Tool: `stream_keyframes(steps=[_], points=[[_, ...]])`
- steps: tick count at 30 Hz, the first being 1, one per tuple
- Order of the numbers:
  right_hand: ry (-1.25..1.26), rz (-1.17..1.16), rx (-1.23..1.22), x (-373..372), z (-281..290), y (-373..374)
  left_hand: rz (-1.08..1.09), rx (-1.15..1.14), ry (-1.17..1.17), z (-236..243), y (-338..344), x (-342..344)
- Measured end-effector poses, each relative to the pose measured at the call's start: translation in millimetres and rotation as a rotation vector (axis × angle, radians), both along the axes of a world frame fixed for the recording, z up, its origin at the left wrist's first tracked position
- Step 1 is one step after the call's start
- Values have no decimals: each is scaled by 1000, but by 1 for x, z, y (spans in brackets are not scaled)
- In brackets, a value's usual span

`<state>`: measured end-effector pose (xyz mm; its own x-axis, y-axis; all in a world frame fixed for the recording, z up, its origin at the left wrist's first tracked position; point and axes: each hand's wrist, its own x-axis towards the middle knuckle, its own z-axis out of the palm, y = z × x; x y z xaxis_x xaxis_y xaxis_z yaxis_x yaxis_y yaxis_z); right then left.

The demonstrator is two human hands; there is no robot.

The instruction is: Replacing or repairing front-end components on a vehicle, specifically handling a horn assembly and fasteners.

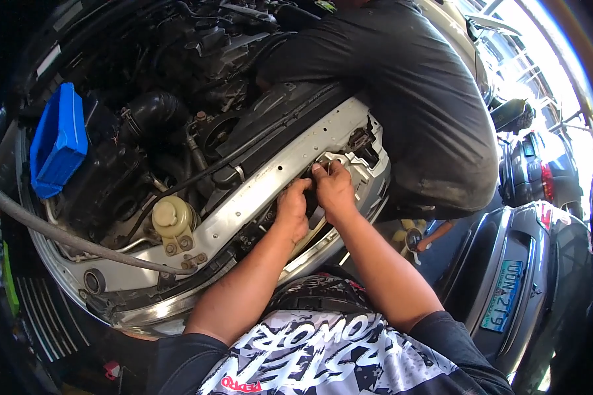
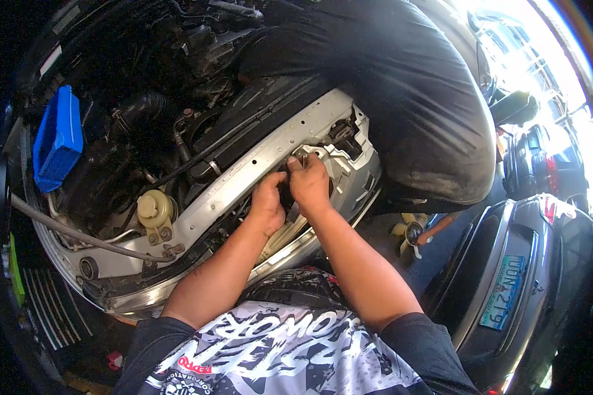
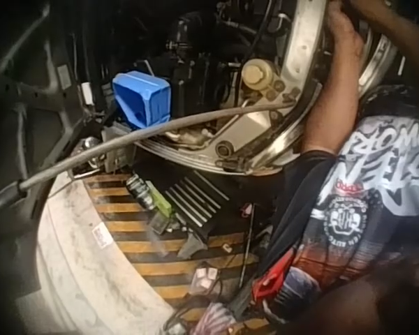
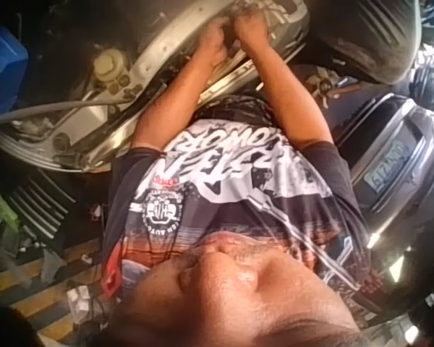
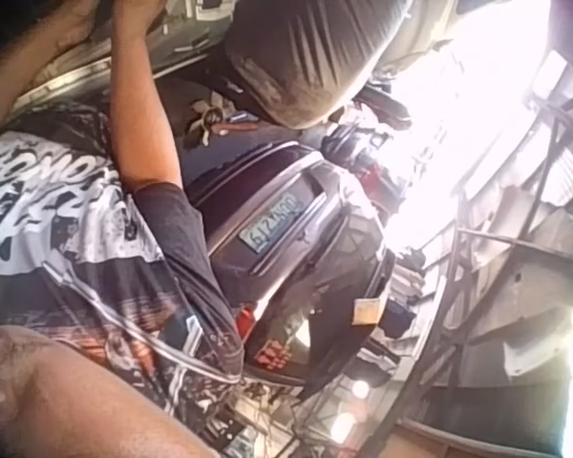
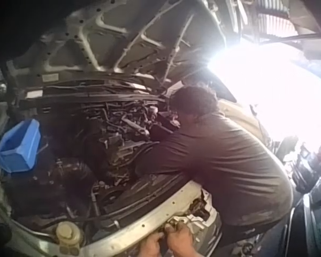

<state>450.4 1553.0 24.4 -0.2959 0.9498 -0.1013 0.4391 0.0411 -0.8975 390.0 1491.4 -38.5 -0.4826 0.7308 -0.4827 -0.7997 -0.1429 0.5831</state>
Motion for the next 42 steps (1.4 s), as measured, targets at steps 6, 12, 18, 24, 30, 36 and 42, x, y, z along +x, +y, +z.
stream_keyframes(steps=[6, 12, 18, 24, 30, 36, 42], points=[[-19, 103, 73, 10, 1, 1, 15, 76, 30, 4, 2, 5], [45, 22, -5, 4, 3, -3, -18, 112, 123, 7, 1, 5], [109, 41, -183, 8, -8, 10, -13, 43, 122, 18, 3, 12], [270, 141, -428, 12, 4, 9, 25, -7, 68, 22, 4, 11], [263, 70, -390, 3, -3, 3, 10, 17, 103, 8, 3, 8], [345, -33, -321, -2, -11, 10, 25, 5, 76, 22, 5, 13], [297, -12, -453, 2, 7, 3, 32, -100, 159, 25, 4, 15]])
